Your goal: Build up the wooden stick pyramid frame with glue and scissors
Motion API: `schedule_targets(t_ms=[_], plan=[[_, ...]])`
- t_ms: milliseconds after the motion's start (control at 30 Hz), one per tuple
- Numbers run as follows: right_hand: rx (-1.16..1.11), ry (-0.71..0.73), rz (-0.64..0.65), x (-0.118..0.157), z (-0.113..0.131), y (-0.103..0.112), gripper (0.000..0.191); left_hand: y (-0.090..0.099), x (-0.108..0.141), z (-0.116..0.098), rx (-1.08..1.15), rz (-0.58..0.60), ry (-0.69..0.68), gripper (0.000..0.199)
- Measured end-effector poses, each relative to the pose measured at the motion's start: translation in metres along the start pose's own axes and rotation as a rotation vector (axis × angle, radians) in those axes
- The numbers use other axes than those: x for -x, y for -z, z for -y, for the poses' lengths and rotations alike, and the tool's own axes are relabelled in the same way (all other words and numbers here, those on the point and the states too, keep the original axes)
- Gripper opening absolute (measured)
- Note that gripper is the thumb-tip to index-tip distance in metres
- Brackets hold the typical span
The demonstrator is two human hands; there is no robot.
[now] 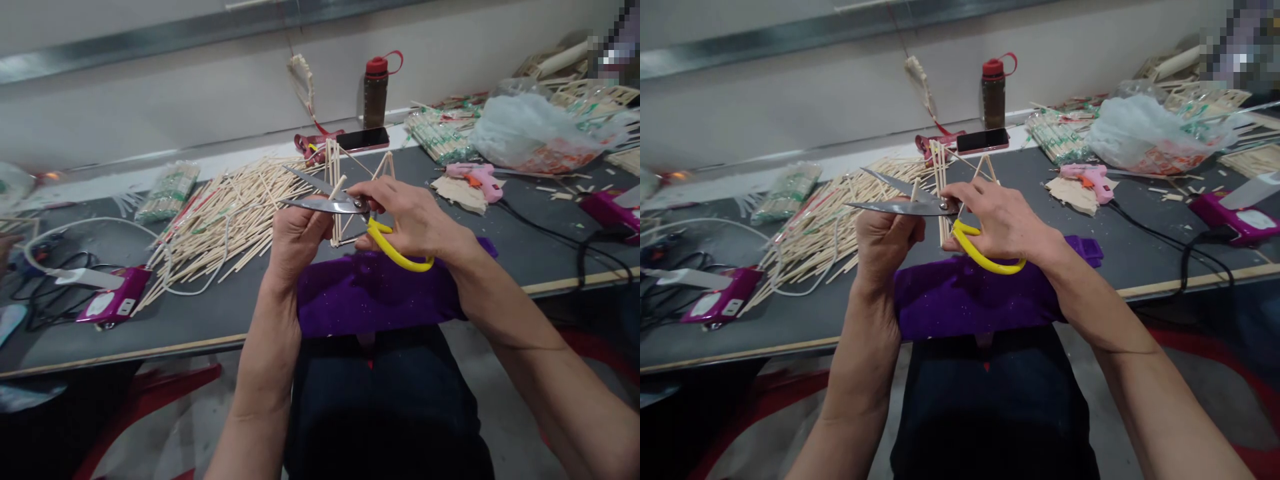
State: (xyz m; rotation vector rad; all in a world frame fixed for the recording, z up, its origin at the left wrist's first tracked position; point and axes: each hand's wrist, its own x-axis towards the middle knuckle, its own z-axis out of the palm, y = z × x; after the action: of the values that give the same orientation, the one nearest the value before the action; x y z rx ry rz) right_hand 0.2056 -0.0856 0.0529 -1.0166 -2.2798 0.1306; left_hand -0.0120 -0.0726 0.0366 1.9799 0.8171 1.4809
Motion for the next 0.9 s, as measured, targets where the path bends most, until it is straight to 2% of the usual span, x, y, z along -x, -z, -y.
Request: schedule_targets(t_ms=[233, 567, 900], plan=[[-0.037, 0.036, 0.016, 0.0, -0.003, -0.005, 0.069, -0.001, 0.0, 0.002, -0.009, 0.063, -0.062, 0.047], [0.022, 0.056, -0.011, 0.002, -0.001, -0.011, 0.053, -0.004, 0.002, 0.002, 0.017, 0.035, -0.083, 0.045], [0.089, 0.025, 0.011, 0.002, -0.001, -0.01, 0.066, -0.005, 0.003, 0.006, 0.028, 0.018, -0.07, 0.044]])
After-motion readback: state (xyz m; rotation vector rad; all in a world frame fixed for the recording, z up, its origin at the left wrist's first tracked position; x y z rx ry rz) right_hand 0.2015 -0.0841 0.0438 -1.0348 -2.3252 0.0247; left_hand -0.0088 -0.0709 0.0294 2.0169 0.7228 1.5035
